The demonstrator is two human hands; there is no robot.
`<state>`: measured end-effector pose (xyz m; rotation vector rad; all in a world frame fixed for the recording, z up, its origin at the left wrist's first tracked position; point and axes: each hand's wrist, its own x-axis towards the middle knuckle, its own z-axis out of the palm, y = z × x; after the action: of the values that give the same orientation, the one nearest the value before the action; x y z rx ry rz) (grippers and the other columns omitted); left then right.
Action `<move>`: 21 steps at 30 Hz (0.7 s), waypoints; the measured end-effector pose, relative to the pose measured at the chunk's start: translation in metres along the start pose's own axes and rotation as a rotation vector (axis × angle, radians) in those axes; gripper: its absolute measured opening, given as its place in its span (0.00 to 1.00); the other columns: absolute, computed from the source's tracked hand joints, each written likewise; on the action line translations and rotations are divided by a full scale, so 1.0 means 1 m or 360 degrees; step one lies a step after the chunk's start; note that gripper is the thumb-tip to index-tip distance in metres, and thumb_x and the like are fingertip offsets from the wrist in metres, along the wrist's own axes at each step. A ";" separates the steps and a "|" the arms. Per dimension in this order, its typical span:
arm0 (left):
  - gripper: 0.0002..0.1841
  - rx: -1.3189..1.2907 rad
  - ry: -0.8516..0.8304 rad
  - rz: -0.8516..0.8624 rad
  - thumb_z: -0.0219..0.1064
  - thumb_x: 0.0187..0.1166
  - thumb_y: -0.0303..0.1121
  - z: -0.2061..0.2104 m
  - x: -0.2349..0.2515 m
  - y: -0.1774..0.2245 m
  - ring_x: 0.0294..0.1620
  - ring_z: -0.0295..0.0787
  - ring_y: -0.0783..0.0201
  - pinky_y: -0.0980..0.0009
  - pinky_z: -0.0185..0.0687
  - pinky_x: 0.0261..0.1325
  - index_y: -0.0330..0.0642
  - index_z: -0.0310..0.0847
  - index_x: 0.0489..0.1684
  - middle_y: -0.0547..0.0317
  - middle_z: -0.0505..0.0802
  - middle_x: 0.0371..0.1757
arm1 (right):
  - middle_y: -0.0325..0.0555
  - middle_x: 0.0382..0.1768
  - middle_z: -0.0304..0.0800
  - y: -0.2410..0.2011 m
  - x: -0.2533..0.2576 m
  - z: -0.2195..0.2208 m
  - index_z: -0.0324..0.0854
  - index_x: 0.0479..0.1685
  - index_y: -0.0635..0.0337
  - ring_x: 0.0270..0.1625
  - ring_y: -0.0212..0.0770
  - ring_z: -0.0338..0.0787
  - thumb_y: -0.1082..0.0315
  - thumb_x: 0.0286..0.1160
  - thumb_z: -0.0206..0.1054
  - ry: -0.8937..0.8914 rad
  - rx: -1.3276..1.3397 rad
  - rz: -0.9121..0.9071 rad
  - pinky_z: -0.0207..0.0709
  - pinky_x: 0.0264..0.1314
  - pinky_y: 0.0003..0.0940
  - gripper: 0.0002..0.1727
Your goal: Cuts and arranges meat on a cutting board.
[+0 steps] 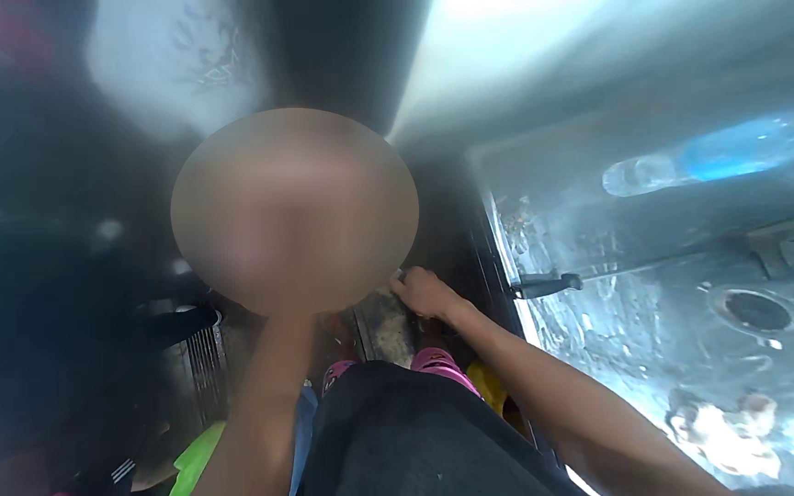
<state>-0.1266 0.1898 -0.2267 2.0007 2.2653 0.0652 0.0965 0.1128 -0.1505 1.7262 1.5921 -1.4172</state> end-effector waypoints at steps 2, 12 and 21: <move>0.39 0.0011 -0.0004 0.0004 0.29 0.89 0.65 0.000 0.002 0.000 0.98 0.22 0.43 0.29 0.26 0.91 0.62 0.32 0.99 0.57 0.35 0.99 | 0.56 0.35 0.84 -0.022 0.010 -0.005 0.82 0.44 0.65 0.33 0.50 0.87 0.29 0.85 0.47 -0.0043 0.0032 -0.0046 0.83 0.43 0.52 0.41; 0.38 -0.0010 -0.0388 -0.0106 0.32 0.91 0.61 -0.067 -0.013 0.022 0.98 0.20 0.39 0.32 0.23 0.92 0.58 0.28 0.99 0.48 0.29 0.98 | 0.60 0.42 0.88 -0.042 0.018 0.024 0.82 0.54 0.67 0.42 0.55 0.91 0.31 0.87 0.49 -0.0073 0.0087 -0.0232 0.83 0.50 0.57 0.41; 0.38 -0.0009 0.0138 -0.0001 0.35 0.89 0.63 -0.005 -0.013 -0.016 0.98 0.31 0.40 0.31 0.29 0.93 0.58 0.43 0.98 0.48 0.44 0.98 | 0.63 0.45 0.90 0.008 -0.025 0.060 0.85 0.44 0.66 0.53 0.61 0.92 0.27 0.83 0.47 -0.0078 -0.0093 -0.0098 0.82 0.58 0.65 0.45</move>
<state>-0.1411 0.1750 -0.2225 2.0326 2.3139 0.1610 0.0844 0.0489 -0.1562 1.6105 1.6568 -1.4158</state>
